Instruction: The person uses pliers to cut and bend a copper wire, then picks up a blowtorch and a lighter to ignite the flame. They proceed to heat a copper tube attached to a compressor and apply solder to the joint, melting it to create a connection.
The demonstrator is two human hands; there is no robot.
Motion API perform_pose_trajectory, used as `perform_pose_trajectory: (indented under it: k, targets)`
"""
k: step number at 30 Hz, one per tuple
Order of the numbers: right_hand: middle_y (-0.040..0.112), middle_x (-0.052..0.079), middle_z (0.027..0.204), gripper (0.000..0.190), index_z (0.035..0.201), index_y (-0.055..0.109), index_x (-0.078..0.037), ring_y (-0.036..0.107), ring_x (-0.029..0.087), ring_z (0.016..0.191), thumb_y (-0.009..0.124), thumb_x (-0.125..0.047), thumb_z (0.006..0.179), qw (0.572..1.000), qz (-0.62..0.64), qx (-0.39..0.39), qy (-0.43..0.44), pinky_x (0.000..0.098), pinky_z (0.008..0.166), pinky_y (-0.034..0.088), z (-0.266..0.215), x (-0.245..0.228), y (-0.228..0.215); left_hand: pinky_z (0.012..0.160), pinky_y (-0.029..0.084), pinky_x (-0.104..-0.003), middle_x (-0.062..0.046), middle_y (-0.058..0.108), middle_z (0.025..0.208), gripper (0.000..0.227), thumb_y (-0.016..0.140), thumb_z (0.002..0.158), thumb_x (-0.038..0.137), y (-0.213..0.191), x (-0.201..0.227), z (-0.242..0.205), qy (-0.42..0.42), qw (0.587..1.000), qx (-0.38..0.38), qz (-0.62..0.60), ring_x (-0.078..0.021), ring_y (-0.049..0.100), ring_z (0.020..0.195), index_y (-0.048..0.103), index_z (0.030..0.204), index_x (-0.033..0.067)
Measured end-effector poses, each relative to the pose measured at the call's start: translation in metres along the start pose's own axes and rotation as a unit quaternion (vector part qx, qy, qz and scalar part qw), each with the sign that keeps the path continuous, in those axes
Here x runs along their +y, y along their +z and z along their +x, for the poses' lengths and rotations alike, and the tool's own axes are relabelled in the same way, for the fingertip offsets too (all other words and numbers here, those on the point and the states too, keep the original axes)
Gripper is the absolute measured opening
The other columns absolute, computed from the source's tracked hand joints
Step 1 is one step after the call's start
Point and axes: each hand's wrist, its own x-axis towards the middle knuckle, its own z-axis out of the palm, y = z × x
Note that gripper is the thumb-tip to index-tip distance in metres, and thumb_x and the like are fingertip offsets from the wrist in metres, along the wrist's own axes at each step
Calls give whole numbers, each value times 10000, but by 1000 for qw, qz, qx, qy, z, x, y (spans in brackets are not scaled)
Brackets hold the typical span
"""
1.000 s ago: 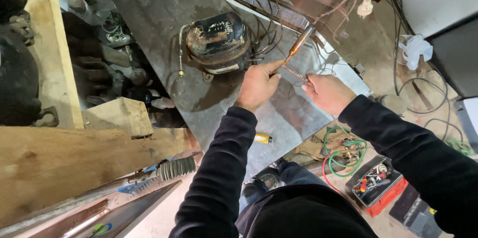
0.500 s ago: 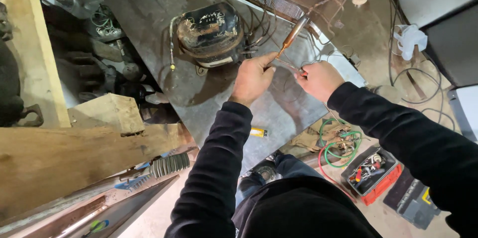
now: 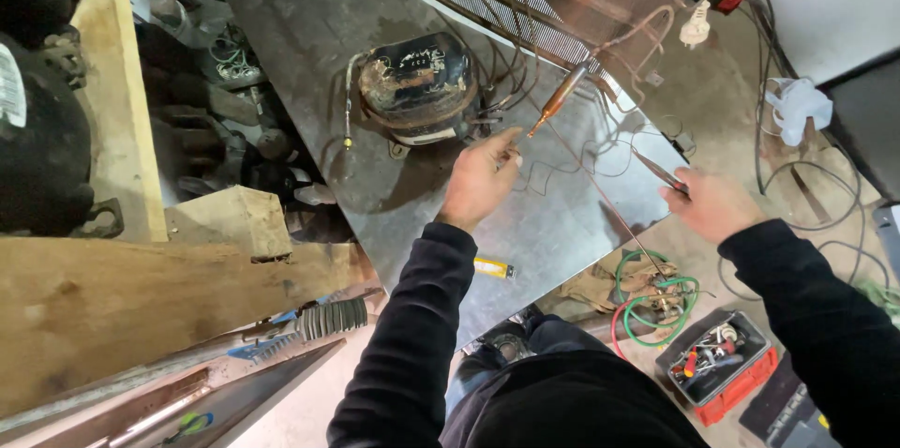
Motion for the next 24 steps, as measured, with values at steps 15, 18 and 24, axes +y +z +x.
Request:
perform_pose_trajectory:
  k: [15,18,24]
  targets:
    - [678,159,1113,385,1011,659,-35,661,353,1028,743,-371,844,988,-65,110,-86,448,850,552,9,12,24,783,546,-411,-150,718,977,171,669,900,81,64,46,-142,27,990,50,131,-344,693,881,703,1059,26]
    - [666,171,1151,363,1007,656,-16,631,360,1108,757,-315,827,979,-26,138,-145,443,916,531,14,10,26,843,522,-436,-147,715,1045,216,677,871,86,70,39,-145,35,979,64,189,-352,678,945,695,1076,22]
    - [681,159,1168,321,1048,655,1,603,374,1233,724,-247,858,961,4,210,-182,440,1026,500,-17,8,22,887,481,-472,-142,681,1068,247,699,842,106,70,38,-162,82,960,74,258,-354,643,991,683,1074,24]
